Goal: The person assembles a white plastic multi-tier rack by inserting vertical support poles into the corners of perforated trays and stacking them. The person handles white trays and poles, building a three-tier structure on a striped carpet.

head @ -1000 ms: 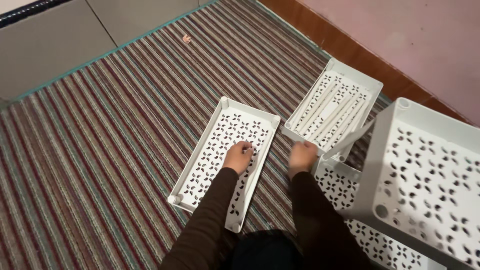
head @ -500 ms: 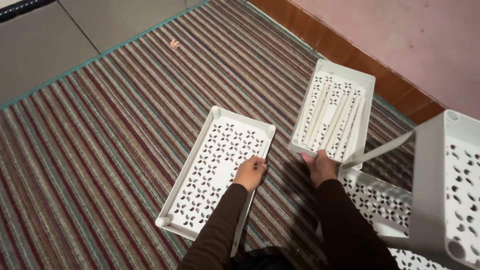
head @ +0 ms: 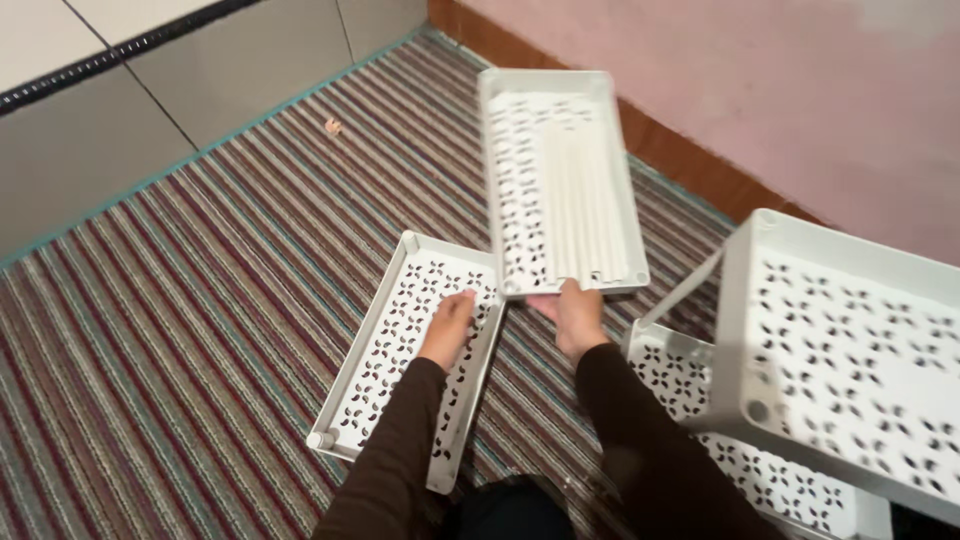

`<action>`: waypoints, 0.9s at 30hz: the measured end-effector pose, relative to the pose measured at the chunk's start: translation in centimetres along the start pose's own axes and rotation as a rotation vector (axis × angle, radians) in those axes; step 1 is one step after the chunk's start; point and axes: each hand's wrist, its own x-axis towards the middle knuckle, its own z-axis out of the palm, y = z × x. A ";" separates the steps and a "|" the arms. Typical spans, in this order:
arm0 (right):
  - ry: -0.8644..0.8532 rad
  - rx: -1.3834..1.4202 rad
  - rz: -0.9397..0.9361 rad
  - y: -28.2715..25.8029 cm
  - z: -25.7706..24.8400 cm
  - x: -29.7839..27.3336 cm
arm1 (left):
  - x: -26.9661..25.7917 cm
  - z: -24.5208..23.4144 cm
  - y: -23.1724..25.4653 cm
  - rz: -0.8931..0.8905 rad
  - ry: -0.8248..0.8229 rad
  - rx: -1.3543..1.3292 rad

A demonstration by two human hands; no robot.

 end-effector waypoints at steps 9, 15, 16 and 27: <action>-0.181 -0.329 0.199 -6.1 -3.7 -13.1 | -11.0 -3.7 11.1 0.002 0.117 -0.474; -0.269 -0.500 0.265 -7.3 -8.8 -20.9 | -18.0 -10.1 12.1 0.017 0.082 -0.576; -0.289 -0.507 0.268 -7.6 -10.0 -21.9 | -19.2 -11.0 11.8 0.001 0.036 -0.530; -0.414 -0.734 0.122 -15.6 -10.4 -29.5 | -27.1 -15.8 15.6 0.023 0.177 -0.210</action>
